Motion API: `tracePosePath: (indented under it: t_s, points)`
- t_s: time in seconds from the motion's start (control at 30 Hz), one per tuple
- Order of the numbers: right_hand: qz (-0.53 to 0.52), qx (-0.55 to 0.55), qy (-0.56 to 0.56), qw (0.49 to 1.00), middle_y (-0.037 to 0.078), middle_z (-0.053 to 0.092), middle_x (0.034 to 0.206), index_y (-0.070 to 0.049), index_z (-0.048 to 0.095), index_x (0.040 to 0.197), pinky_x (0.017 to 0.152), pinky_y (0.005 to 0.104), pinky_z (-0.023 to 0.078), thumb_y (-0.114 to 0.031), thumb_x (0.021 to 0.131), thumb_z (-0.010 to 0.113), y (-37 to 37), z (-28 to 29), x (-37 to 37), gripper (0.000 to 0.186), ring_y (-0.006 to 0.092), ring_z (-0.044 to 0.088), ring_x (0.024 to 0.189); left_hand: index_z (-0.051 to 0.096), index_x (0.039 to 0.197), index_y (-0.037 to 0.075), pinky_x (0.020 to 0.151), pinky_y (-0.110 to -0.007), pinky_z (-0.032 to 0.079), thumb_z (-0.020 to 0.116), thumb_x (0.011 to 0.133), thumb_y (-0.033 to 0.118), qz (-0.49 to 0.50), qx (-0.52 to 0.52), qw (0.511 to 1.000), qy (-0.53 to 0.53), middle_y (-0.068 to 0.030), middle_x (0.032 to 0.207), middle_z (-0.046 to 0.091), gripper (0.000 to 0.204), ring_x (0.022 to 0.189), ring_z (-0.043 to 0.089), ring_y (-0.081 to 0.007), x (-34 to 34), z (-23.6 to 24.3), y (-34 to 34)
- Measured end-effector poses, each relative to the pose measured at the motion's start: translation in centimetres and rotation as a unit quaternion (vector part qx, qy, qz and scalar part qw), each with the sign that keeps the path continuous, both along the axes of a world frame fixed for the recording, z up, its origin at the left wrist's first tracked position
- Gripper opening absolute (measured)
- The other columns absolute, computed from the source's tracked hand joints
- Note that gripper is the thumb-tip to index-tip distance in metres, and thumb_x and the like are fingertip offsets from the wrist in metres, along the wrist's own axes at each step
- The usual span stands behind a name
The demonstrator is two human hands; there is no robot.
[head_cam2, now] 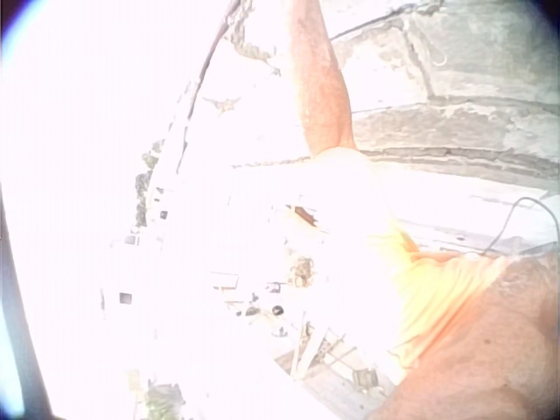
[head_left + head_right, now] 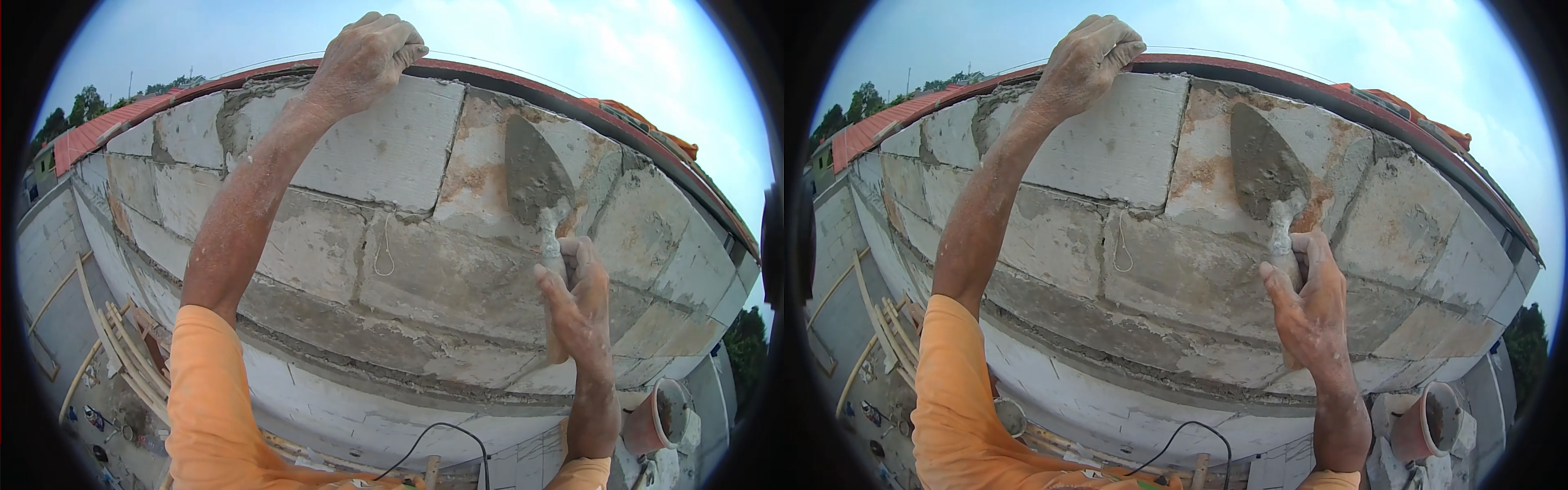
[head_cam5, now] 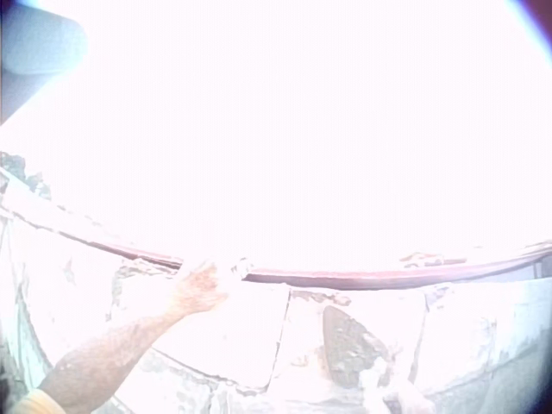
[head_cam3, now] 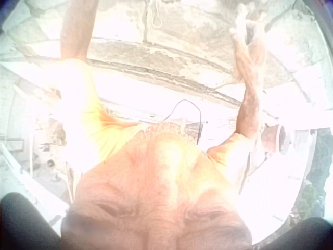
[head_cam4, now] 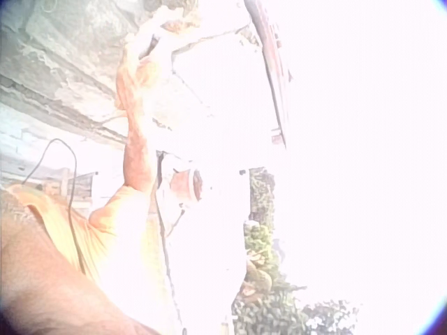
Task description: The person applies mortar to a stone wall with a trowel, measures stone blocks with a tape measure, and cuts a stone with a hand saw.
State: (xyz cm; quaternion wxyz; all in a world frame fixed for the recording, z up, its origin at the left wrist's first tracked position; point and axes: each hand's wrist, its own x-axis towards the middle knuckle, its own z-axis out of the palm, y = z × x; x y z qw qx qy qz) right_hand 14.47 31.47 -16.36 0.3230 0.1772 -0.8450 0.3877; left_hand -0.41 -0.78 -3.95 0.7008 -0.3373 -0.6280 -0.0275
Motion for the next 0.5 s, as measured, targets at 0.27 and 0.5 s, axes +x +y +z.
tracePosePath:
  t_s: [0.27,0.5]
  points:
    - [0.026,-0.127,-0.029,0.991,0.004,0.057,0.088,0.000,0.057,0.106,0.073,0.0276,0.046,-0.014,0.090,0.066,2.4,0.0,-1.1,0.023,0.0101,0.054,0.080,0.068,0.096,0.007,0.081,-0.035,0.053,0.059,0.098,0.027,0.006,0.011,1.000,-0.009,-0.0042,0.085,0.067,0.022,0.089,0.062,-0.0185,-0.9,-0.4,0.7]
    - [-0.006,-0.166,-0.004,0.986,0.001,0.055,0.086,0.000,0.056,0.108,0.071,0.0265,0.045,-0.016,0.089,0.067,5.5,-6.3,0.8,0.027,0.0089,0.052,0.078,0.070,0.100,0.008,0.083,-0.035,0.054,0.059,0.098,0.024,0.012,0.016,1.000,0.008,-0.0050,0.093,0.069,0.020,0.094,0.063,-0.0200,-0.1,-0.8,0.5]
